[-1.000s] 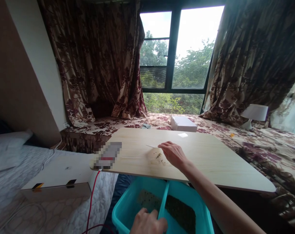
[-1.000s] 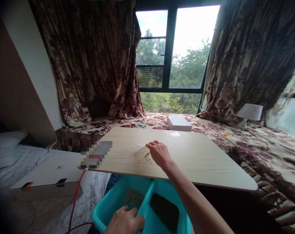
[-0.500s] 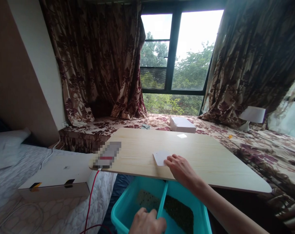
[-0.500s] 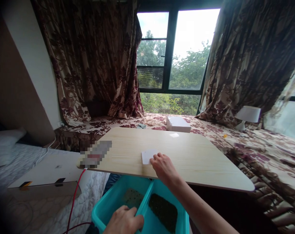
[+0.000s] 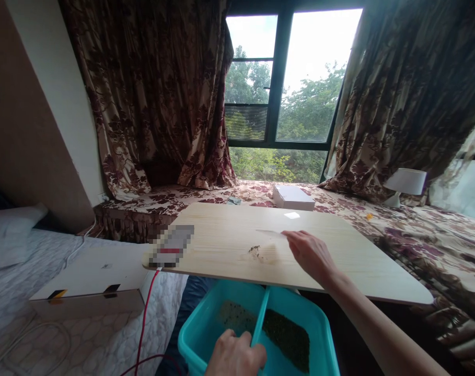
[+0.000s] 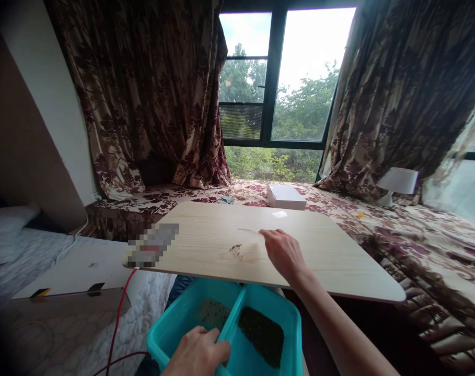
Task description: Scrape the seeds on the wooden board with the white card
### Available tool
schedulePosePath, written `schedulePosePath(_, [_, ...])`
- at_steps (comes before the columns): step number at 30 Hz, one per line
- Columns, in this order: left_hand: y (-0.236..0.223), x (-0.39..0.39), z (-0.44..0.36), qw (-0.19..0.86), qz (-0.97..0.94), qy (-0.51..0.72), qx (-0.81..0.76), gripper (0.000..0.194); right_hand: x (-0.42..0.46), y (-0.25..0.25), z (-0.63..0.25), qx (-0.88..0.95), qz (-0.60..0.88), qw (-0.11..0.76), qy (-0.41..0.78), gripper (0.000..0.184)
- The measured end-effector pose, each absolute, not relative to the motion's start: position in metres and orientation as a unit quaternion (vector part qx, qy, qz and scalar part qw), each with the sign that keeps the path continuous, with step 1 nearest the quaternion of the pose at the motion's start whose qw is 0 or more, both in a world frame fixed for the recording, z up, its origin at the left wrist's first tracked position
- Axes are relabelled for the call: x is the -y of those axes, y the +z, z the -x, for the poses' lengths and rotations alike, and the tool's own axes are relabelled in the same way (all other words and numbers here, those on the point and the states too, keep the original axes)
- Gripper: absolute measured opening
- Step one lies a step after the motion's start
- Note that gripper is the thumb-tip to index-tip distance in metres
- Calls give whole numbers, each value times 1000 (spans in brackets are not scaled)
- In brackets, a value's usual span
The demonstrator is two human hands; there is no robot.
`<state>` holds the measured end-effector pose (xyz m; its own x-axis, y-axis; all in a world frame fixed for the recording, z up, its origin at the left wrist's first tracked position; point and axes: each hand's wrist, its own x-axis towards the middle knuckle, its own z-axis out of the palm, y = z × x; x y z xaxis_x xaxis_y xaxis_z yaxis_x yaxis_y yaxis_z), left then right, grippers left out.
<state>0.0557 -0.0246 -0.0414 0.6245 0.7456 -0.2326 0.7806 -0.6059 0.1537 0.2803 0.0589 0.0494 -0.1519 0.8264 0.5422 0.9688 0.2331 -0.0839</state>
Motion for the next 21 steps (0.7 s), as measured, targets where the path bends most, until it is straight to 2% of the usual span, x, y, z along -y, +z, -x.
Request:
schedulePosePath(3, [-53, 24, -57, 108, -891, -68, -435, 19, -82, 30, -313, 634, 642, 429, -31, 30])
schedulePosePath(6, [-60, 23, -58, 111, -887, -61, -444, 17, -97, 6, -332, 556, 604, 560, 109, 33])
schedulePosePath(13, [-54, 25, -53, 100, -897, -56, -427, 18, -98, -10, -321, 543, 586, 554, 235, 26])
schedulePosePath(21, [-37, 28, -46, 85, -911, -27, -404, 18, -90, -2, -316, 584, 547, 530, 281, 26])
